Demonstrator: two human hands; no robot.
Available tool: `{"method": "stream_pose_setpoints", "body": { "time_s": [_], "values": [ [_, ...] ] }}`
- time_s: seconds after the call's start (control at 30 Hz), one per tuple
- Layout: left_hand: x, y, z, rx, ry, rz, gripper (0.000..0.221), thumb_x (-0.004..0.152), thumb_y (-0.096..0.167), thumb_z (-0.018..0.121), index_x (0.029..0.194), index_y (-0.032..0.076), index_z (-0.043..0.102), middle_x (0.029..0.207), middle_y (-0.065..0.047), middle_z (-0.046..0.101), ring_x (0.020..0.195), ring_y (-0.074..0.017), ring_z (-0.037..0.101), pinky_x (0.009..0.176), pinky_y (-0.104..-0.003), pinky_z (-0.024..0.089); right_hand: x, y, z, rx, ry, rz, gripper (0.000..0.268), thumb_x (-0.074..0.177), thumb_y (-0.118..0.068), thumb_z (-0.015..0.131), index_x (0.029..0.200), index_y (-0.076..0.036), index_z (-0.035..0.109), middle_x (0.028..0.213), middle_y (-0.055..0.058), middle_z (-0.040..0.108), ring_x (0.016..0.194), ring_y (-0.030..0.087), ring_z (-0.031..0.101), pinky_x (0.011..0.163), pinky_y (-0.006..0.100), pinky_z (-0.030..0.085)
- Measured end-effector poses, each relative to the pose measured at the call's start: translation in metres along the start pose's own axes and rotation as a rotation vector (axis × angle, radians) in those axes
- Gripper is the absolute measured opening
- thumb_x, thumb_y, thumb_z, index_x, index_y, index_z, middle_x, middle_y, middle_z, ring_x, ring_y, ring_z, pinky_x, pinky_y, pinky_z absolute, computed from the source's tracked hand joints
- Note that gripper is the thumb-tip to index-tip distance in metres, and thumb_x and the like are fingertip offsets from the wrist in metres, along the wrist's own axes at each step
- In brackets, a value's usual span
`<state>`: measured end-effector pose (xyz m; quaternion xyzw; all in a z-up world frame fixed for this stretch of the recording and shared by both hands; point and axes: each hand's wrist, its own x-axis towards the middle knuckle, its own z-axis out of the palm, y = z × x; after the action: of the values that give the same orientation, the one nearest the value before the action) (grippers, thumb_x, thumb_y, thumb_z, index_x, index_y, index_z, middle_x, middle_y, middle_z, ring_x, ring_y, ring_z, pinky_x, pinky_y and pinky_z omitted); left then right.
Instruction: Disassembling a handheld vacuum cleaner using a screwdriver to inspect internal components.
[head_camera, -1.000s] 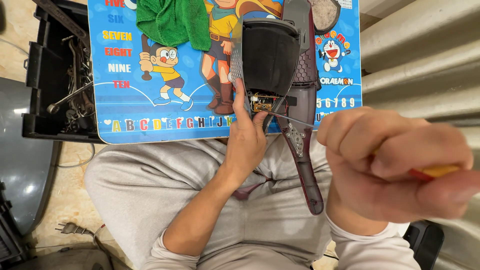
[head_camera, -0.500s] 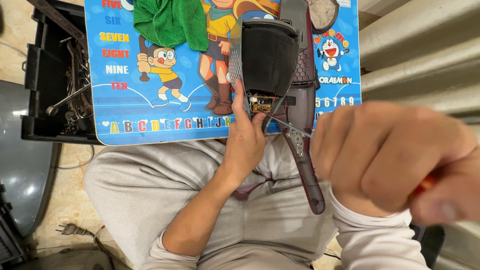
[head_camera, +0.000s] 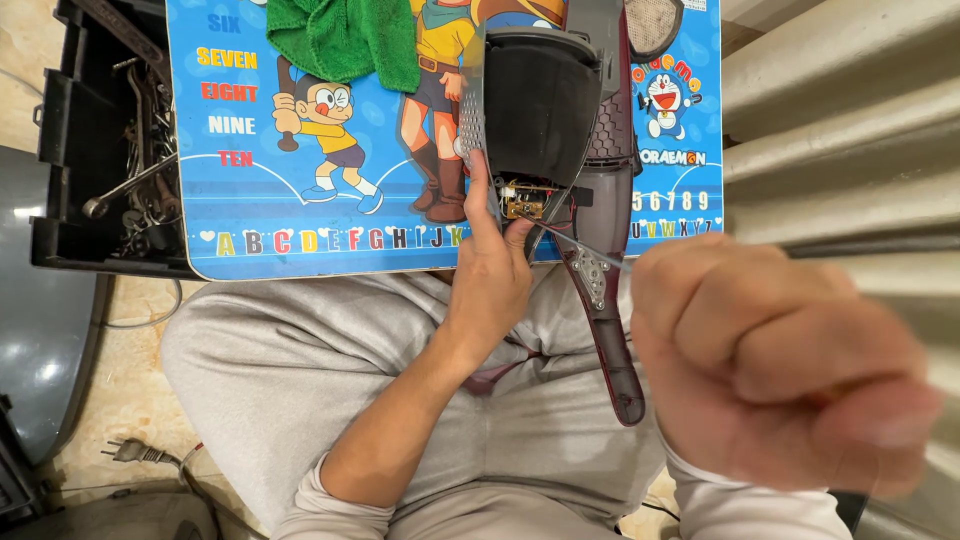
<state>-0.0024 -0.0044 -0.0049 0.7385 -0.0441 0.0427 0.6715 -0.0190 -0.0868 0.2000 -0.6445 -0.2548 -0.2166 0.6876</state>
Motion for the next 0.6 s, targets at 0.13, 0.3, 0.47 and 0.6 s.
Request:
{"method": "stream_pose_setpoints", "body": {
  "time_s": [0.13, 0.3, 0.47, 0.6],
  "values": [
    [0.002, 0.003, -0.002, -0.033, -0.009, -0.011, 0.085, 0.119, 0.003, 0.058, 0.182, 0.012, 0.001, 0.193, -0.023, 0.029, 0.117, -0.058, 0.078, 0.089, -0.049, 0.063, 0.009, -0.01, 0.001, 0.011, -0.2, 0.032, 0.07, 0.129, -0.043, 0.053, 0.07, -0.017, 0.025, 0.057, -0.003, 0.012, 0.051, 0.016, 0.007, 0.054, 0.041, 0.014],
    [0.001, 0.005, -0.005, -0.048, -0.006, -0.003, 0.086, 0.119, 0.003, 0.058, 0.182, 0.012, 0.0, 0.163, -0.028, 0.064, 0.081, -0.0428, 0.073, 0.075, -0.045, 0.06, 0.043, -0.006, -0.01, 0.118, -0.512, 0.066, 0.069, 0.124, -0.037, 0.043, 0.062, -0.015, 0.021, 0.054, 0.0, 0.011, 0.049, 0.019, 0.003, 0.054, 0.044, 0.01],
    [0.002, 0.01, -0.008, -0.053, 0.007, 0.051, 0.085, 0.12, 0.002, 0.057, 0.182, 0.01, -0.001, 0.18, -0.04, 0.044, 0.147, -0.0538, 0.069, 0.108, -0.043, 0.061, 0.075, 0.004, -0.032, 0.317, -0.924, 0.116, 0.052, 0.112, -0.028, 0.037, 0.063, -0.018, 0.024, 0.058, 0.001, 0.016, 0.048, 0.021, 0.01, 0.056, 0.046, 0.014],
    [0.008, 0.014, -0.009, -0.112, -0.005, -0.018, 0.083, 0.116, 0.002, 0.057, 0.18, 0.004, 0.004, 0.189, -0.038, 0.018, 0.177, -0.05, 0.026, 0.137, -0.044, 0.034, 0.029, 0.005, -0.125, 0.059, -0.536, 0.171, 0.059, 0.116, -0.04, 0.056, 0.065, -0.014, 0.041, 0.057, 0.003, 0.042, 0.049, 0.021, 0.038, 0.057, 0.043, 0.035]
  ]
}}
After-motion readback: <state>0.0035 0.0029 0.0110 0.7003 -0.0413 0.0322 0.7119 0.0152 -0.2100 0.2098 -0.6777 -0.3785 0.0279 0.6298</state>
